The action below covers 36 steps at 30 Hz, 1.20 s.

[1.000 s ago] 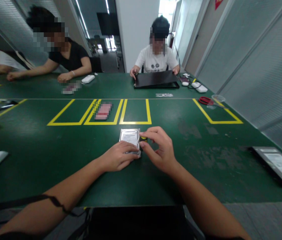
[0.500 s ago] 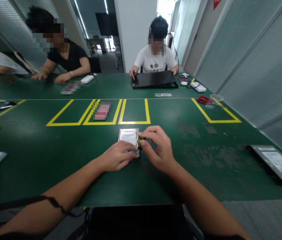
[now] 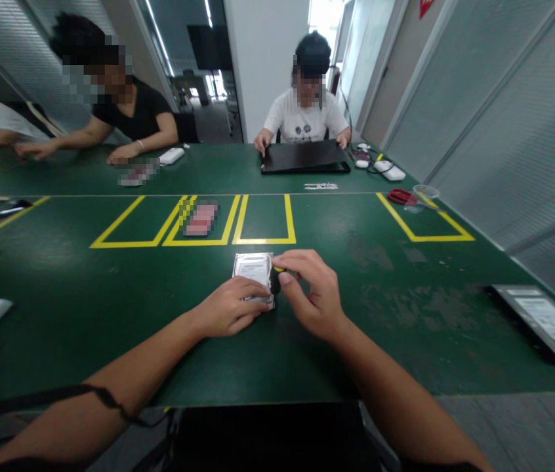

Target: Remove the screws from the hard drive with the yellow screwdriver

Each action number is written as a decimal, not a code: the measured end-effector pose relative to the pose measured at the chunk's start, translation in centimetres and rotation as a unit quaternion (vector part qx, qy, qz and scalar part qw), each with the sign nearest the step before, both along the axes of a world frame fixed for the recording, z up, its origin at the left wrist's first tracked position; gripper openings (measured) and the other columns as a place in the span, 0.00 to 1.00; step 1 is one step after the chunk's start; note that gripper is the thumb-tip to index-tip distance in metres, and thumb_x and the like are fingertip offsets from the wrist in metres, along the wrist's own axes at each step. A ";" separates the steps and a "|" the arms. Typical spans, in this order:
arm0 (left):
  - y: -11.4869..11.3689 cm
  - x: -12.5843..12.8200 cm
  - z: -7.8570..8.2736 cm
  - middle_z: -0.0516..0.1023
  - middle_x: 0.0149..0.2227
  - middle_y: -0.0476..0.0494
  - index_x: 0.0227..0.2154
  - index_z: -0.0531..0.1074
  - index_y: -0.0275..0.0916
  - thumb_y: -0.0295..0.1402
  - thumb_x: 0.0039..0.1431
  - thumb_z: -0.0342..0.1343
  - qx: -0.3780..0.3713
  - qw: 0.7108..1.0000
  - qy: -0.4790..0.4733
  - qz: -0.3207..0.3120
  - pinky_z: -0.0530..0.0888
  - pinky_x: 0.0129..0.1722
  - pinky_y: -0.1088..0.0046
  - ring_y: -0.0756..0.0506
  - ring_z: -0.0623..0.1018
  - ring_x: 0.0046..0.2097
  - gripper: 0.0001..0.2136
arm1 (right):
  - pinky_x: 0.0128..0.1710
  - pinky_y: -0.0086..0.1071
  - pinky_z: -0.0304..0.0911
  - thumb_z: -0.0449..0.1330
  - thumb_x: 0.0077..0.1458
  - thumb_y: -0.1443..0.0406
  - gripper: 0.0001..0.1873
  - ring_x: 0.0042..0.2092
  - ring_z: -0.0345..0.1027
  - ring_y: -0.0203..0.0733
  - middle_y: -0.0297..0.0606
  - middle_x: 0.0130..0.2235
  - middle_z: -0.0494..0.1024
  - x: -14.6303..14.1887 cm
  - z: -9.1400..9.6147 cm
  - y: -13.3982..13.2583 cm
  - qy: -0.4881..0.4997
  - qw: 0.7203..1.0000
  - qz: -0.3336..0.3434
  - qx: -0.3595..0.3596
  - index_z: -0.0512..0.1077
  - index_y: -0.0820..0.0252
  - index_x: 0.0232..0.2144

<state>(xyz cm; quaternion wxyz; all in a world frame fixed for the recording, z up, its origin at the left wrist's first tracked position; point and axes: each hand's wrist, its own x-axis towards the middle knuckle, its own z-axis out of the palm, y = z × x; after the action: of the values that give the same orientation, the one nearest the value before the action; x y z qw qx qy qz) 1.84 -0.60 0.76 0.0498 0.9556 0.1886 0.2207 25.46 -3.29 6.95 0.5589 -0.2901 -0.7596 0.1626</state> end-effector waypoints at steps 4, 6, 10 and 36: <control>0.0 0.0 0.0 0.77 0.51 0.40 0.50 0.76 0.42 0.28 0.64 0.52 -0.002 1.000 -0.003 -0.005 0.72 0.54 0.56 0.40 0.75 0.54 0.14 | 0.48 0.42 0.67 0.57 0.62 0.72 0.16 0.48 0.72 0.43 0.38 0.46 0.79 -0.1 0.3 -0.1 -0.010 1.000 0.001 0.009 0.75 0.52 0.49; 0.0 0.0 -0.1 0.77 0.52 0.40 0.50 0.76 0.42 0.28 0.64 0.51 -0.002 1.000 -0.004 -0.006 0.72 0.54 0.56 0.40 0.75 0.54 0.14 | 0.42 0.39 0.68 0.60 0.60 0.72 0.15 0.46 0.72 0.42 0.38 0.44 0.78 -0.1 0.2 0.0 -0.010 1.000 -0.003 0.006 0.75 0.52 0.48; 0.0 0.0 -0.1 0.77 0.52 0.40 0.50 0.75 0.42 0.28 0.64 0.52 0.000 1.000 -0.007 -0.005 0.72 0.54 0.56 0.40 0.75 0.54 0.14 | 0.35 0.34 0.65 0.64 0.57 0.70 0.15 0.43 0.70 0.41 0.38 0.43 0.75 -0.1 -0.2 0.2 0.004 1.000 -0.002 0.001 0.75 0.53 0.47; 0.0 0.0 0.0 0.77 0.52 0.40 0.49 0.76 0.42 0.28 0.63 0.52 0.000 1.000 -0.008 -0.007 0.72 0.54 0.57 0.40 0.75 0.54 0.14 | 0.45 0.42 0.67 0.55 0.63 0.70 0.15 0.48 0.71 0.44 0.40 0.47 0.78 -0.4 -0.1 0.0 -0.001 1.000 -0.012 -0.006 0.73 0.53 0.50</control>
<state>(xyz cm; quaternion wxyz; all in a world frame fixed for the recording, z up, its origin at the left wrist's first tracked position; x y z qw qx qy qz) 1.85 -0.60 0.80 0.0531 0.9552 0.1814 0.2275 25.08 -3.34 6.88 0.5586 -0.3022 -0.7556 0.1603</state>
